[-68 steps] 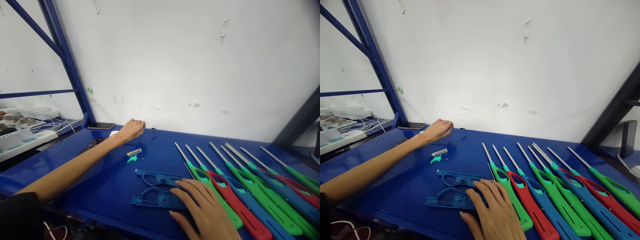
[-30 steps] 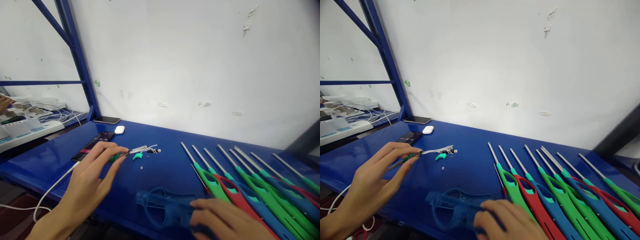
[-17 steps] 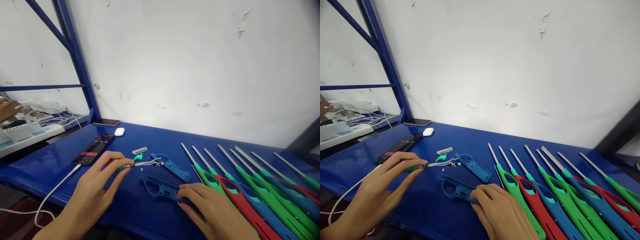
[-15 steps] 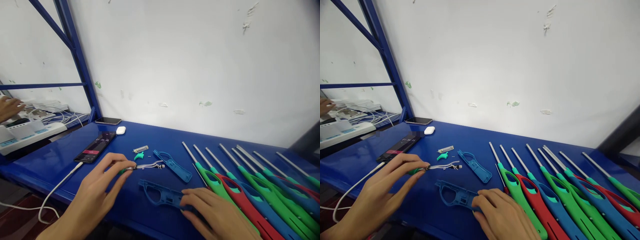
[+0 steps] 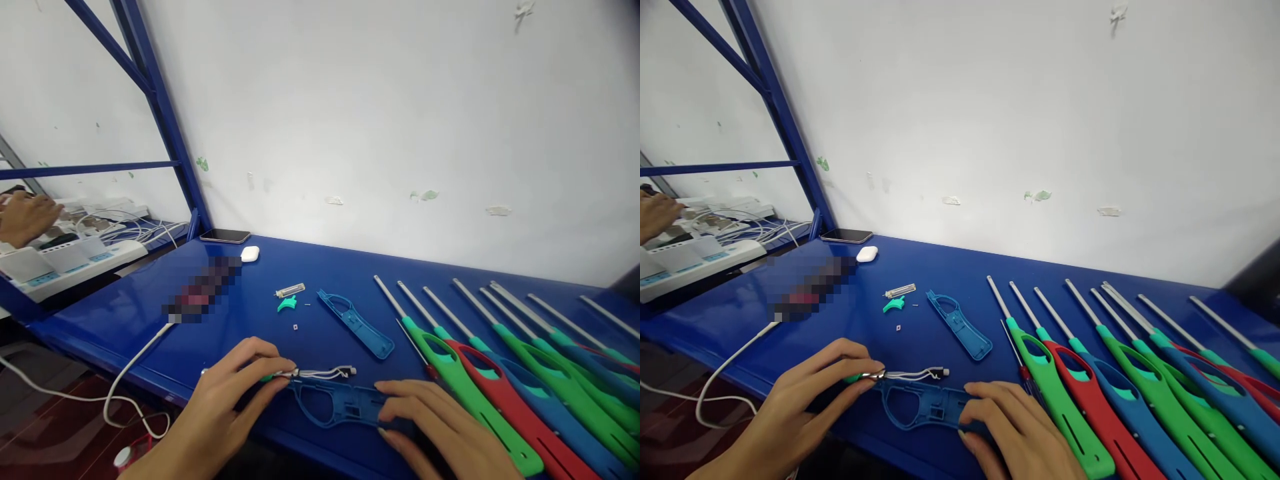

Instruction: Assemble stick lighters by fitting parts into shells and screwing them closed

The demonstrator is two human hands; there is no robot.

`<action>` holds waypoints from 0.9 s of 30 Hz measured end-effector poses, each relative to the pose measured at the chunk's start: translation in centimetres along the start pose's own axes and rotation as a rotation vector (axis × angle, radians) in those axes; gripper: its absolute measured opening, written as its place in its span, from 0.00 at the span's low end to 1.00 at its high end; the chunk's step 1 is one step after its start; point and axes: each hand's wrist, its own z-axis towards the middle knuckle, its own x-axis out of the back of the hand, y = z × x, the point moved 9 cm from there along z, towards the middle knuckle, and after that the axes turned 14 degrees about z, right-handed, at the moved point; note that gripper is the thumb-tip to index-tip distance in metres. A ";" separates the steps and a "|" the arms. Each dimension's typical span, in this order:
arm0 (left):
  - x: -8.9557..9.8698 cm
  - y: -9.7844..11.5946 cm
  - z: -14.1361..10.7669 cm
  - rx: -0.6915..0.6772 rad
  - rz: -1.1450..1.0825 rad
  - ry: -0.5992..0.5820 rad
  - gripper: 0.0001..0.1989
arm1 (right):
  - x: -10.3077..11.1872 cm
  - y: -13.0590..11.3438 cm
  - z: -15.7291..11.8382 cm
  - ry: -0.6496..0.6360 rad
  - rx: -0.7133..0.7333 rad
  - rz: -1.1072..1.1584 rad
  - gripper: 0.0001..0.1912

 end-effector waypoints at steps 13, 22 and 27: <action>-0.5 -0.5 -0.4 -0.008 -0.007 -0.115 0.11 | 0.1 0.4 0.0 -0.042 -0.129 0.124 0.07; -0.6 0.1 -0.5 -0.038 -0.003 -0.190 0.16 | 0.3 0.1 -0.3 -0.015 -0.071 0.099 0.08; -0.3 -0.3 -0.9 -0.006 0.082 -0.184 0.18 | 0.3 0.1 -0.1 -0.001 -0.051 0.079 0.10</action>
